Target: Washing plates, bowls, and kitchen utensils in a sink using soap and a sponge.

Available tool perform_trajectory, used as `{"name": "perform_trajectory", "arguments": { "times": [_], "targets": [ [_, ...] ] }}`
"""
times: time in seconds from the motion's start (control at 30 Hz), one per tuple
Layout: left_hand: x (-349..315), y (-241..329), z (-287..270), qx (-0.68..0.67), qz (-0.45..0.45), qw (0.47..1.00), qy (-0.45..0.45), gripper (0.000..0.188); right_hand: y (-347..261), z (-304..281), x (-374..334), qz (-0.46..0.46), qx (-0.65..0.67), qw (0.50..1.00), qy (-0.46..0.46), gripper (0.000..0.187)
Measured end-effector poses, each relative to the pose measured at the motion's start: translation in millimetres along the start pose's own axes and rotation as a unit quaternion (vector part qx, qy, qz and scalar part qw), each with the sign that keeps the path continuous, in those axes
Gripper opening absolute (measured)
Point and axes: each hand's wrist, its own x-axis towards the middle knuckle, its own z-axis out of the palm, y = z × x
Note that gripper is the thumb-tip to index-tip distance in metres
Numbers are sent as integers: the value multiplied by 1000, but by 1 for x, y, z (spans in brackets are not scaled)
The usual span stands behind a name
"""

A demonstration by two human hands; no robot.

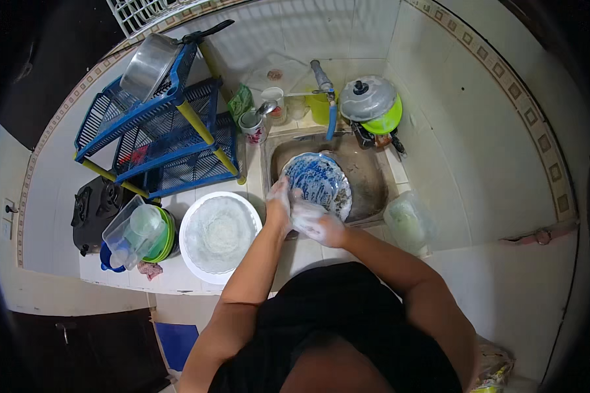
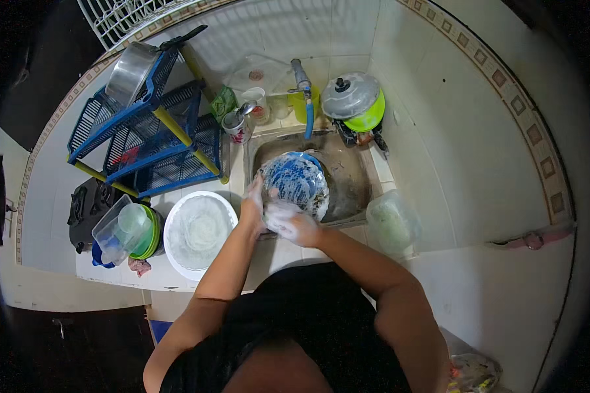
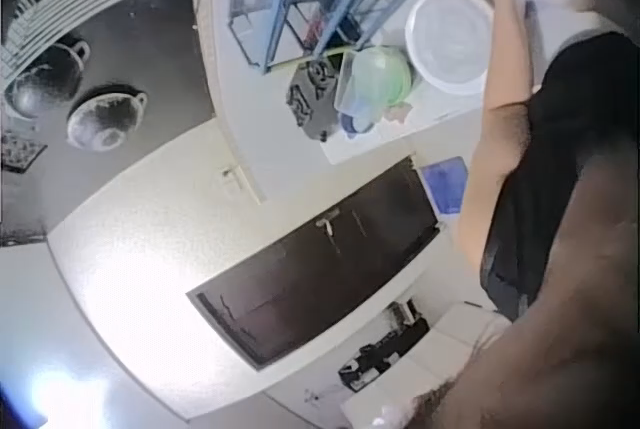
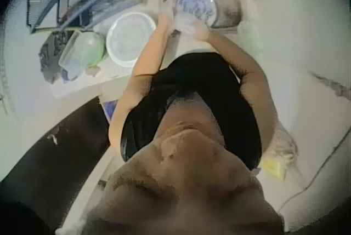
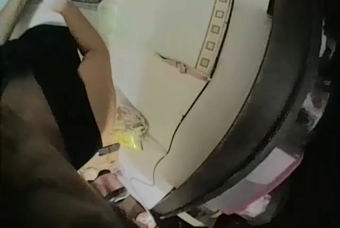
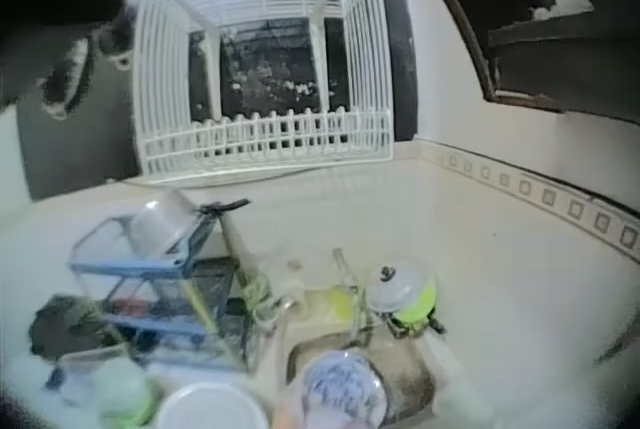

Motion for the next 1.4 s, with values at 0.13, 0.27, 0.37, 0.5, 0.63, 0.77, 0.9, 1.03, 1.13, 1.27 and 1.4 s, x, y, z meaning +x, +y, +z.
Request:
{"name": "perform_trajectory", "arguments": {
  "times": [0.13,0.27,0.37,0.5,0.63,0.77,0.9,1.03,1.13,1.27,1.4],
  "targets": [
    [-7,2,4,87,70,994,6,38,31,-42,-24,8,-89,996,-29,29],
    [-28,17,29,128,44,990,-29,40,31,-57,9,146,-258,953,59,30],
    [-26,15,30,198,62,977,-50,40,30,-39,37,74,-264,957,96,38],
    [-19,8,23,200,204,958,-39,39,30,-47,66,-31,-145,985,86,36],
    [-19,17,19,162,107,981,-21,36,44,-70,55,40,-333,931,142,26],
    [-10,16,16,96,125,987,44,35,52,-31,13,148,-402,891,151,28],
    [-1,5,13,60,135,987,65,36,-13,-13,18,276,-201,940,-19,46],
    [10,-10,15,123,261,956,45,45,9,5,35,73,-58,989,119,45],
    [-17,8,35,120,197,973,15,46,37,-11,49,56,-120,983,125,46],
    [-29,12,43,125,123,984,31,52,32,-9,62,158,-232,936,213,48],
    [-10,5,24,-133,26,990,-29,51,16,18,41,49,-98,987,118,44]
  ]
}}
